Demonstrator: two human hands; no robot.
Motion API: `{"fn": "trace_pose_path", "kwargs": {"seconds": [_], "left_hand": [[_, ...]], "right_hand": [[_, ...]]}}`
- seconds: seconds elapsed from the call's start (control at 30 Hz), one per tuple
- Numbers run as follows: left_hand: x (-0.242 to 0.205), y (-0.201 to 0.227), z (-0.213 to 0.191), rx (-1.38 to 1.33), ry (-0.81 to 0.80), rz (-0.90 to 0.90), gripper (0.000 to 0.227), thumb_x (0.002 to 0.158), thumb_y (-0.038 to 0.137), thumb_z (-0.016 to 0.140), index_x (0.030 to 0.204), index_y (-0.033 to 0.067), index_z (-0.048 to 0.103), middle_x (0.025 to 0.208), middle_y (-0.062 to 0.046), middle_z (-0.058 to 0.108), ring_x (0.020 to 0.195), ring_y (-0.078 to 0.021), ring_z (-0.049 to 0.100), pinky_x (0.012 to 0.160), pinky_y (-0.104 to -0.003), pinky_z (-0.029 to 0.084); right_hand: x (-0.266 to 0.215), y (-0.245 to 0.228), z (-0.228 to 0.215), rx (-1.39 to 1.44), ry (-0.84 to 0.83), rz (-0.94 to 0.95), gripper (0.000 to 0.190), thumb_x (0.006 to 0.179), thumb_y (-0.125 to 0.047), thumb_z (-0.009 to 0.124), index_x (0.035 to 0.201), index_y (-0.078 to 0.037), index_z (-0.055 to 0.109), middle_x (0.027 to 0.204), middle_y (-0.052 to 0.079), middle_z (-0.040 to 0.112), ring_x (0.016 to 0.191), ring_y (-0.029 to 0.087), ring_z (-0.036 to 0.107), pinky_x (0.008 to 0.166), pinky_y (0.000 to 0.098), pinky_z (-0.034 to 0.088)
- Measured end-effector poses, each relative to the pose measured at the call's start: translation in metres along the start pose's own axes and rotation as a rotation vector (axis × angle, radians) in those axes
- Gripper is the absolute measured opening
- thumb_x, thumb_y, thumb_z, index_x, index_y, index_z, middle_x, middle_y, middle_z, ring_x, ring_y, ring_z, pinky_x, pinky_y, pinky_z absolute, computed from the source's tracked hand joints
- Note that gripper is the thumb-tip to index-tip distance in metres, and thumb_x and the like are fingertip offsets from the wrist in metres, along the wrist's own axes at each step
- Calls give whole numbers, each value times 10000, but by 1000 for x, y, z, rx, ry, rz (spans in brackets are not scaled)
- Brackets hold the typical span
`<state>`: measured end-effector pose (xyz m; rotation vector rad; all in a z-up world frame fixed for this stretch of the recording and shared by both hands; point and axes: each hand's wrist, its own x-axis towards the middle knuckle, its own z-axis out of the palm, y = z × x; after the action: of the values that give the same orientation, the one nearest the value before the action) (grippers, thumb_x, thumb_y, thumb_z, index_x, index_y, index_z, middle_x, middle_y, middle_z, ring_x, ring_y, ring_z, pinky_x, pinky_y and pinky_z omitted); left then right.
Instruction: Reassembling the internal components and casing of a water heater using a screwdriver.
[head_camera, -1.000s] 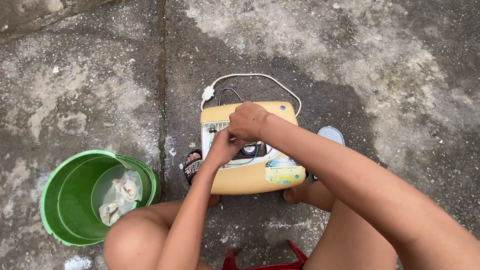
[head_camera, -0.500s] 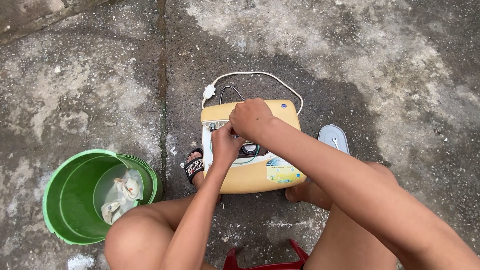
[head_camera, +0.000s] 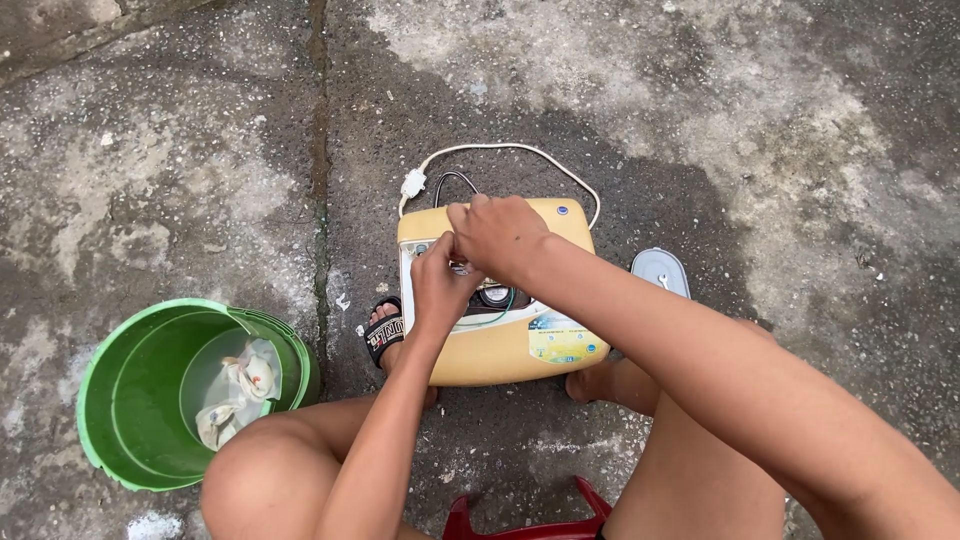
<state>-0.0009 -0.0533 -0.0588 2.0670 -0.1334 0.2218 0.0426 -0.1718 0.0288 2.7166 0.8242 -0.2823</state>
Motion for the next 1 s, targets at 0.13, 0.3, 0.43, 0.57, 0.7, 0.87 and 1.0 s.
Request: {"fn": "trace_pose_path", "kwargs": {"seconds": [0.13, 0.3, 0.43, 0.57, 0.7, 0.87, 1.0], "left_hand": [[4, -12, 3, 52, -2, -4, 294, 757, 128, 739, 764, 110, 446, 675, -100, 579, 768, -363, 650, 653, -510, 466], [7, -2, -14, -59, -376, -106, 408, 848, 108, 792, 1214, 155, 617, 1252, -59, 702, 1314, -393, 577, 1115, -595, 446], [10, -6, -17, 7, -405, -64, 224, 889, 125, 750, 1107, 161, 717, 1063, -1, 779, 1146, -346, 689, 1007, -496, 509], [6, 10, -13, 254, -249, -11, 245, 808, 290, 770, 973, 178, 627, 889, 5, 687, 1003, -292, 694, 937, -453, 507], [14, -21, -2, 137, -394, -26, 209, 875, 194, 698, 1081, 173, 668, 1106, 11, 671, 1169, -339, 649, 989, -503, 508], [9, 5, -11, 283, -318, -55, 72, 868, 199, 656, 925, 153, 651, 880, 3, 669, 1006, -322, 694, 952, -472, 507], [16, 26, -23, 121, -449, -153, 318, 824, 197, 707, 1139, 165, 679, 1253, 23, 664, 1248, -365, 619, 1057, -609, 481]], "right_hand": [[4, -2, -2, 99, 18, 100, 359, 907, -424, 680, 893, -65, 688, 741, 88, 666, 725, 319, 749, 597, 504, 601], [-11, 6, -21, 63, -36, -19, 315, 944, -224, 676, 1230, -97, 715, 1024, 155, 731, 924, 373, 761, 749, 522, 617], [-22, 2, -32, 125, -126, -21, 516, 904, -282, 768, 1368, -129, 602, 1166, 184, 684, 1026, 424, 732, 836, 557, 605], [-6, 3, -16, 97, 88, 134, 346, 915, -406, 654, 930, -64, 703, 796, 97, 725, 796, 352, 767, 677, 503, 612], [-26, 0, -44, 25, 60, 16, 257, 891, -278, 722, 1067, -98, 771, 931, 102, 752, 870, 338, 766, 735, 479, 607], [-7, -4, -17, 63, 69, 118, 364, 807, -379, 783, 964, -59, 712, 803, 83, 735, 800, 329, 761, 664, 481, 593], [-28, -8, -46, 33, 61, 66, 187, 851, -207, 739, 969, -69, 782, 830, 98, 756, 829, 342, 771, 702, 463, 598]]}}
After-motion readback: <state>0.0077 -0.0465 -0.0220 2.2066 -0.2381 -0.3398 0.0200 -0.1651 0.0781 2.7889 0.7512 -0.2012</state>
